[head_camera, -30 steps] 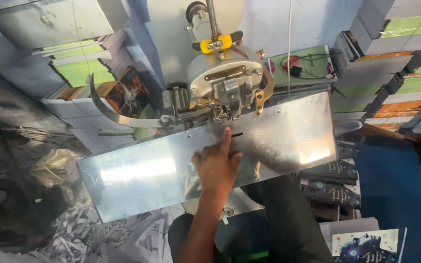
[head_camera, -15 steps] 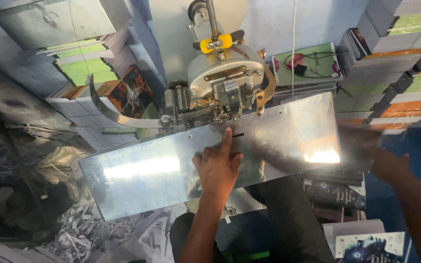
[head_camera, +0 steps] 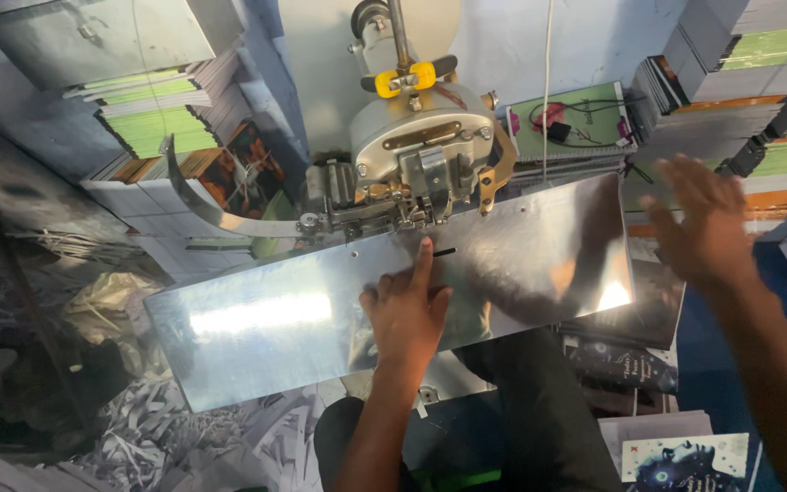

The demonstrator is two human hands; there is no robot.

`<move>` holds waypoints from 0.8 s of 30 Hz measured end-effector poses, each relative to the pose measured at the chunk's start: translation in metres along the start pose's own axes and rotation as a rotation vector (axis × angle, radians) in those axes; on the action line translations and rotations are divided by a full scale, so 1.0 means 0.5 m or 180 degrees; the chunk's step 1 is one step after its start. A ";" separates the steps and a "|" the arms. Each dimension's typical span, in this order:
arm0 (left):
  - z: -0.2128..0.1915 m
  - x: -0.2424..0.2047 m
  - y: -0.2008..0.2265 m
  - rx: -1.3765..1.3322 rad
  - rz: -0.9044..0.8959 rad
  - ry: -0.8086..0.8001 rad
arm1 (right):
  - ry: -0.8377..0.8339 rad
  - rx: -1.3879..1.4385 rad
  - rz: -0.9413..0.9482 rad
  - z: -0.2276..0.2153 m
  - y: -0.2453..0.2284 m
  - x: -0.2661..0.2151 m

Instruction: The person repeatedly picks up book covers, places them on a binding machine, operates the machine to bind the covers, and stacks the finished items. The person handles two types of covers: one with a space-themed design and another with a brown cover.

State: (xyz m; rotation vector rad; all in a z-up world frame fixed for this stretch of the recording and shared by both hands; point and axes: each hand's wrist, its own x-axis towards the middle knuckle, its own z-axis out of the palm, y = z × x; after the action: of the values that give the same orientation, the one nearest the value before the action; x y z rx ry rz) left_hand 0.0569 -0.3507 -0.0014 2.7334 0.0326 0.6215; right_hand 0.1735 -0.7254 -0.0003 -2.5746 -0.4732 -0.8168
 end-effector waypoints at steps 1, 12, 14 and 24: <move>0.000 -0.001 -0.001 -0.0005 0.0060 0.0086 | 0.0065 -0.0013 -0.0207 -0.002 -0.035 0.015; 0.002 -0.004 -0.009 -0.0201 0.0007 0.0048 | -0.0130 0.0510 -0.0893 0.089 -0.274 0.046; 0.002 -0.008 -0.010 -0.0246 0.0023 0.0109 | -0.0095 0.0628 -0.0943 0.107 -0.295 0.047; -0.020 -0.034 -0.041 -0.0996 0.0531 0.0302 | 0.0090 0.0441 -0.0772 0.169 -0.378 0.048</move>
State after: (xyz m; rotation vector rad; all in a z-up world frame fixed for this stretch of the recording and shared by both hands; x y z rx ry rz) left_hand 0.0382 -0.3299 -0.0067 2.4184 -0.2512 0.7338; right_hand 0.1508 -0.5181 0.0010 -2.4054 -0.8156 -0.8660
